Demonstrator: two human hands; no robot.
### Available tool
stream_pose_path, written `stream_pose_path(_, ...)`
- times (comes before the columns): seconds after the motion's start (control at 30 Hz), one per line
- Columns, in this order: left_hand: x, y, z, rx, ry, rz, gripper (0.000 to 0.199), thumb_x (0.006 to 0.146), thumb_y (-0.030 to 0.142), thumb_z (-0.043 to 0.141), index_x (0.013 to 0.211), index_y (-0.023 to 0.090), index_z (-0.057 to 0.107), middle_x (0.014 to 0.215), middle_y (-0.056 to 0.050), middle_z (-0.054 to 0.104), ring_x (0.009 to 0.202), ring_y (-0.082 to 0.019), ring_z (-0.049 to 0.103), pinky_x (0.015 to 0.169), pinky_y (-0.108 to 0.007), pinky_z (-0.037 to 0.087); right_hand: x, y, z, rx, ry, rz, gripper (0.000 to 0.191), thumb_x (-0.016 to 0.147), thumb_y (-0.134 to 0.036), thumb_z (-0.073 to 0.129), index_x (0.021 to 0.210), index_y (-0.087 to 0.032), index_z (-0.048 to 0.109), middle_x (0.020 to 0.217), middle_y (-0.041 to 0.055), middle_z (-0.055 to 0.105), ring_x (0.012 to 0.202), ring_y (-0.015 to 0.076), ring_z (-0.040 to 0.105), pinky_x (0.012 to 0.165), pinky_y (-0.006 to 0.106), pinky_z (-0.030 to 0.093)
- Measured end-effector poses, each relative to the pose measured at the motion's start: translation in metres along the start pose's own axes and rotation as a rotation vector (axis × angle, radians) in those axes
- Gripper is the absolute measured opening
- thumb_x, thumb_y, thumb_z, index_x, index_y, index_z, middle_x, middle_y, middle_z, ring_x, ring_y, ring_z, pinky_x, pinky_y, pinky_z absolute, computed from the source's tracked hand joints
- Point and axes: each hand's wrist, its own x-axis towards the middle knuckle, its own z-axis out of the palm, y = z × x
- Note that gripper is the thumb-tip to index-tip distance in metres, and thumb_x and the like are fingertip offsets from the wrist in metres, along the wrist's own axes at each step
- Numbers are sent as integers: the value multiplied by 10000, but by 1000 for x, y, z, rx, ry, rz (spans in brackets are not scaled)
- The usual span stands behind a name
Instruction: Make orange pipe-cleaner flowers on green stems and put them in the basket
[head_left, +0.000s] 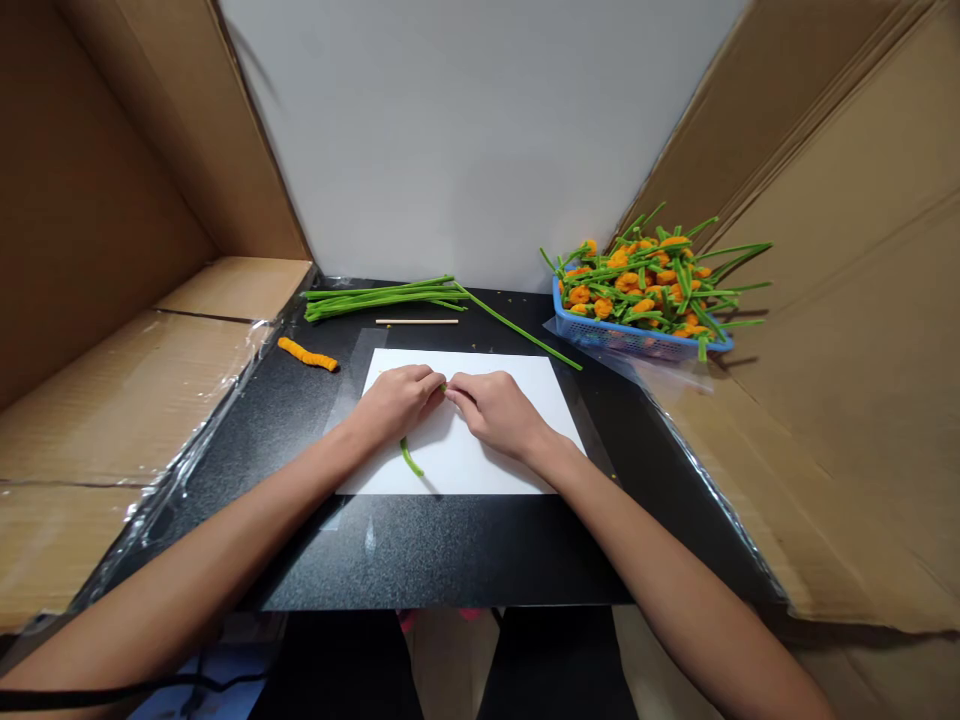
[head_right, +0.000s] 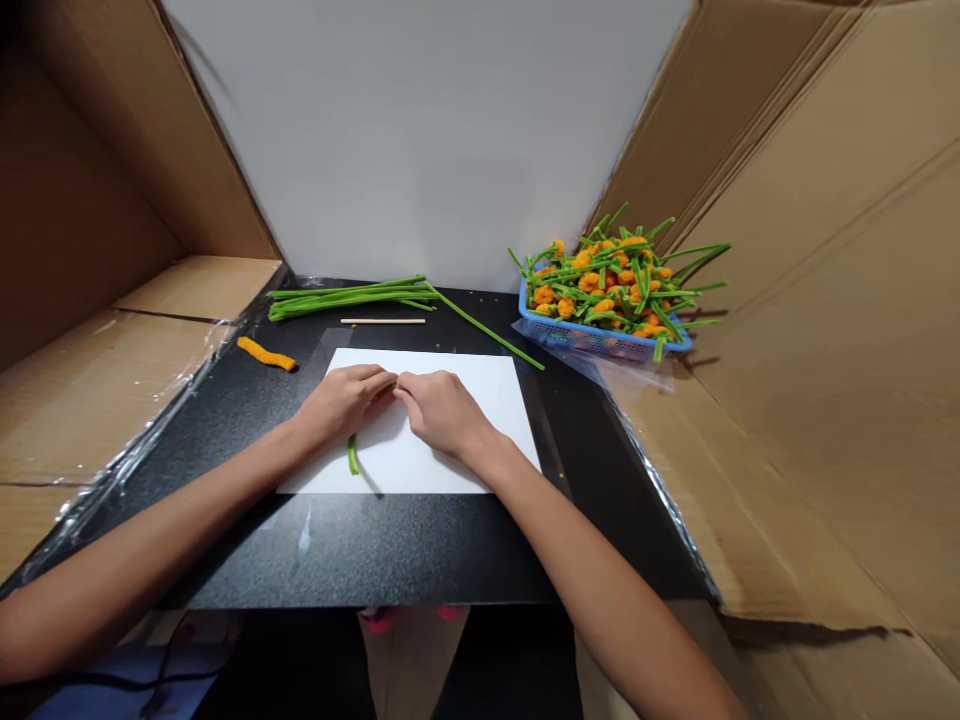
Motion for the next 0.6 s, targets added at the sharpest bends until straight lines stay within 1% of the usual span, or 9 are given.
stream_pose_path(0.13, -1, 2, 1, -64, -3, -41, 192, 940, 145, 540, 813, 135, 684, 729, -51, 646, 647, -158, 586, 605, -261, 412, -1, -7, 3, 12, -4, -2, 201, 976, -168, 523, 829, -156, 660, 760, 56, 698, 662, 159, 581, 653, 265, 355)
stream_pose_path(0.2, 0, 2, 1, -162, 19, -94, 177, 927, 161, 560, 818, 144, 699, 720, -41, 649, 627, -145, 573, 598, -253, 414, -1, -7, 3, 7, -2, 13, 201, 974, -168, 513, 857, -152, 675, 794, 72, 721, 688, 173, 611, 674, 276, 370)
stream_pose_path(0.27, 2, 0, 0, -349, 54, -170, 127, 904, 235, 626, 913, 155, 724, 761, -37, 683, 633, -136, 582, 602, -242, 438, 0, -4, 1, -11, 18, 76, 197, 964, -163, 511, 885, -149, 692, 808, 84, 734, 701, 187, 631, 683, 286, 378)
stream_pose_path(0.37, 5, -2, -2, -713, 68, -323, 307, 854, 378, 706, 1083, 174, 728, 910, -63, 748, 713, -152, 645, 626, -238, 507, 0, 2, -3, -27, 62, 201, 196, 948, -165, 524, 950, -147, 720, 801, 88, 742, 687, 197, 638, 671, 292, 380)
stream_pose_path(0.4, 6, -2, -2, -813, 62, -374, 331, 845, 398, 710, 1089, 175, 734, 933, -71, 758, 735, -162, 663, 631, -241, 526, 0, 3, -4, -17, 68, 223, 201, 945, -170, 531, 981, -151, 728, 794, 83, 743, 673, 195, 635, 663, 291, 380)
stream_pose_path(0.47, 7, -1, -1, -940, 64, -461, 308, 826, 395, 716, 1035, 173, 760, 906, -78, 769, 741, -179, 686, 634, -253, 547, 0, 3, -5, 8, 70, 237, 218, 943, -181, 542, 1038, -167, 738, 780, 67, 745, 648, 187, 628, 656, 288, 383)
stream_pose_path(0.53, 7, 1, 2, -993, 99, -535, 281, 798, 371, 735, 986, 168, 779, 862, -80, 775, 718, -185, 698, 651, -269, 560, 0, 1, -4, 2, 71, 241, 223, 941, -189, 548, 1050, -182, 742, 785, 62, 750, 650, 190, 632, 655, 290, 384)
stream_pose_path(0.6, 6, 4, 4, -998, 154, -605, 260, 766, 347, 758, 949, 164, 789, 831, -79, 776, 691, -182, 700, 666, -280, 562, -1, -3, -2, -42, 89, 238, 213, 947, -194, 542, 1015, -181, 744, 838, 76, 763, 697, 203, 653, 666, 297, 384)
